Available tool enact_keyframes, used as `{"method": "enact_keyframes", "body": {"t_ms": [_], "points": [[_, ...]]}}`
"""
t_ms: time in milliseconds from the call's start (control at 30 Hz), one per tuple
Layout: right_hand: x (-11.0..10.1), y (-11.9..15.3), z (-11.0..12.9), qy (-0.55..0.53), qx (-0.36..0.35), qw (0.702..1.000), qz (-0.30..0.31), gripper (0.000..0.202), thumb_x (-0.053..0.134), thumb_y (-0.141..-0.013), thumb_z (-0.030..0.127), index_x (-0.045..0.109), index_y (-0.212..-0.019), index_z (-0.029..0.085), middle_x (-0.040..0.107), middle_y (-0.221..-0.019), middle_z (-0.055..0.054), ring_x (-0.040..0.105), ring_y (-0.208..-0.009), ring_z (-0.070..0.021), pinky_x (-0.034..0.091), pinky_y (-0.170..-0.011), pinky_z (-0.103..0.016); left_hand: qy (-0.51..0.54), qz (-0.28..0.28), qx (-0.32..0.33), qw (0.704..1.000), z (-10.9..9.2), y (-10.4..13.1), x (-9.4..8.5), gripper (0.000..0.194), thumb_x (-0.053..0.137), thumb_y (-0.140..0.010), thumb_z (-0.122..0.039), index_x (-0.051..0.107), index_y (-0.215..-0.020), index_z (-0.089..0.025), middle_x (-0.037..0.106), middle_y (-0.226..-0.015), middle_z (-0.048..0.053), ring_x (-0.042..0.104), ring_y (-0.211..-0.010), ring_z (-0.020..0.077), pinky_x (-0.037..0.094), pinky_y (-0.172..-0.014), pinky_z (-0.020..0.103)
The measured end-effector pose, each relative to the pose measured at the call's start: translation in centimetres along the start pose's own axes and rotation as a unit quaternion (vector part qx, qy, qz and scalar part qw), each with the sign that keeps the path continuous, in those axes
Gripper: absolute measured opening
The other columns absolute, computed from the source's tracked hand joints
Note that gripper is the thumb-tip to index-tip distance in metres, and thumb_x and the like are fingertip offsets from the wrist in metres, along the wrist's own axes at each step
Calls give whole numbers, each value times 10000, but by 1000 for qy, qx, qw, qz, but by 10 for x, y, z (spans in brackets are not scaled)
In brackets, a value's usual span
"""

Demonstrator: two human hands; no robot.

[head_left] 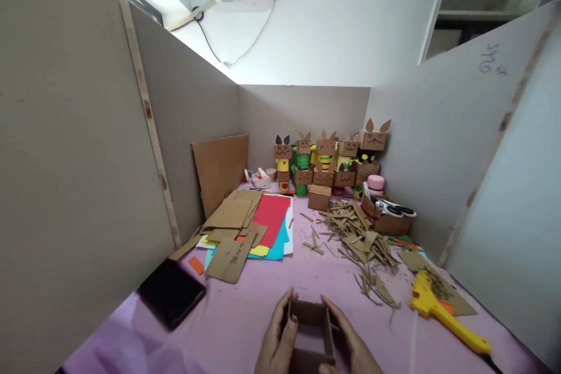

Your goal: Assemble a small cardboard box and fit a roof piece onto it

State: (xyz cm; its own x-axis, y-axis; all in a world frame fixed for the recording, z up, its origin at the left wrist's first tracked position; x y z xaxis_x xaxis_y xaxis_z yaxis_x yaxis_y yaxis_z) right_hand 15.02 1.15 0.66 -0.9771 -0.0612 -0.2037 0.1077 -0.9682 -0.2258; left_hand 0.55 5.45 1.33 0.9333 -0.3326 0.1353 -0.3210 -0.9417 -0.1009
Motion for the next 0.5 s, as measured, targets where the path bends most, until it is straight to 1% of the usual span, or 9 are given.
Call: {"method": "enact_keyframes", "body": {"t_ms": [67,200,333,433,500], "points": [[0,0,-2,-1,5,1000,1,1065,621,-616,695,234,-1415,107,353,-1436,-186,237,-1351,-306,282,-1075,-394,5,1,-3,1000,3,-1,0,599,504,-790,-600,475,-1271,-245,491,-1344,44,387,-1270,227,234,-1101,351],[-1,2,0,17,22,999,-16,1104,616,-599,714,237,-1405,62,309,-1449,-214,270,-1341,-304,232,-1095,-389,-7,-1,-1,1000,4,-2,-1,605,492,-793,-606,477,-1270,-233,489,-1345,59,382,-1273,237,227,-1102,375],[-1,3,-1,8,10,1000,-13,1052,617,-637,680,241,-1408,70,321,-1445,-208,289,-1336,-285,261,-1084,-358,-14,7,12,1000,0,-1,0,570,479,-817,-577,477,-1275,-238,496,-1343,56,375,-1281,230,229,-1101,362],[1,1,-14,-5,9,1000,3,1043,639,-639,655,232,-1418,95,359,-1427,-203,345,-1310,-281,315,-1058,-348,-12,13,15,1000,3,-1,0,574,480,-820,-572,471,-1282,-233,495,-1344,64,384,-1277,236,237,-1099,363],[-2,0,-27,-19,6,1000,-11,1026,644,-619,666,278,-1409,124,376,-1421,-188,372,-1294,-289,338,-1044,-357,-9,14,15,1000,6,-3,-1,594,484,-814,-580,469,-1284,-216,498,-1340,78,398,-1268,242,251,-1093,370]]}}
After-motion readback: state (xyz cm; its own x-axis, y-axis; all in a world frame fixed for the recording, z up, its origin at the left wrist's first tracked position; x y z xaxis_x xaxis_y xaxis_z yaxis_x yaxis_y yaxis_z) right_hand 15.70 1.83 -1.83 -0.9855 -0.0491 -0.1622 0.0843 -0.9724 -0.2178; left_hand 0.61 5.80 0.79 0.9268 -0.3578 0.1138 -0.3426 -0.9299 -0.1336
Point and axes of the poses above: each hand's wrist, its own y-axis away from the middle knuckle, its own x-axis out of the palm, z = x × y, the point moved 7 cm from there along -y, towards the middle knuckle
